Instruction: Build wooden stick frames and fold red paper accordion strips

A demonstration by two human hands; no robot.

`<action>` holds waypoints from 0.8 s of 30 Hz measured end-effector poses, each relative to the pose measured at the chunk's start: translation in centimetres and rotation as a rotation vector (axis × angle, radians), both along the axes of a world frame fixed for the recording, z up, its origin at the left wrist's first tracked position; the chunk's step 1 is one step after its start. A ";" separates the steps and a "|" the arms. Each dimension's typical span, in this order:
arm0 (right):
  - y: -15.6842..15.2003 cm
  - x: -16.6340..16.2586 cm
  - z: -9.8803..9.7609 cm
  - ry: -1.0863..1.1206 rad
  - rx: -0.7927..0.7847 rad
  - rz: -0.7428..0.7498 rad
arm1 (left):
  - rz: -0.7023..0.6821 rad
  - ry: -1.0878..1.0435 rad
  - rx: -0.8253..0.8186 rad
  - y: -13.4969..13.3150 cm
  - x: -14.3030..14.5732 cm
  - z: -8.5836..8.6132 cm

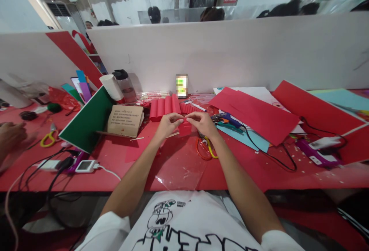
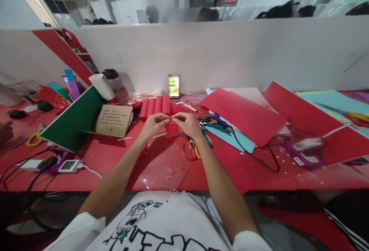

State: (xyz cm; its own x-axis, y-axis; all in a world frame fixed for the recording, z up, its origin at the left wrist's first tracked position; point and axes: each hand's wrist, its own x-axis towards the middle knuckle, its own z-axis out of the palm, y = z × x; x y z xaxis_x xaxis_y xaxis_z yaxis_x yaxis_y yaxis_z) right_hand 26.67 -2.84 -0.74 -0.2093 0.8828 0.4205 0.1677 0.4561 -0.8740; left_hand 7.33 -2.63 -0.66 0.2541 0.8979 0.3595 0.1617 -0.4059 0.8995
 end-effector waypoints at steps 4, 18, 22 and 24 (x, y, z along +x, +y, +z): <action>0.2 0.1 -0.2 -0.004 0.025 -0.015 | 0.016 0.028 0.000 0.1 0.1 -0.2; -0.4 -0.5 0.1 -0.410 0.127 -0.171 | 0.088 0.256 0.085 -0.1 0.3 -0.9; -0.3 -0.5 0.0 -0.361 0.094 -0.160 | 0.059 0.212 0.099 0.0 0.6 -1.0; -0.1 -0.4 -0.1 -0.243 0.078 -0.090 | 0.065 0.156 0.095 0.0 0.7 -0.9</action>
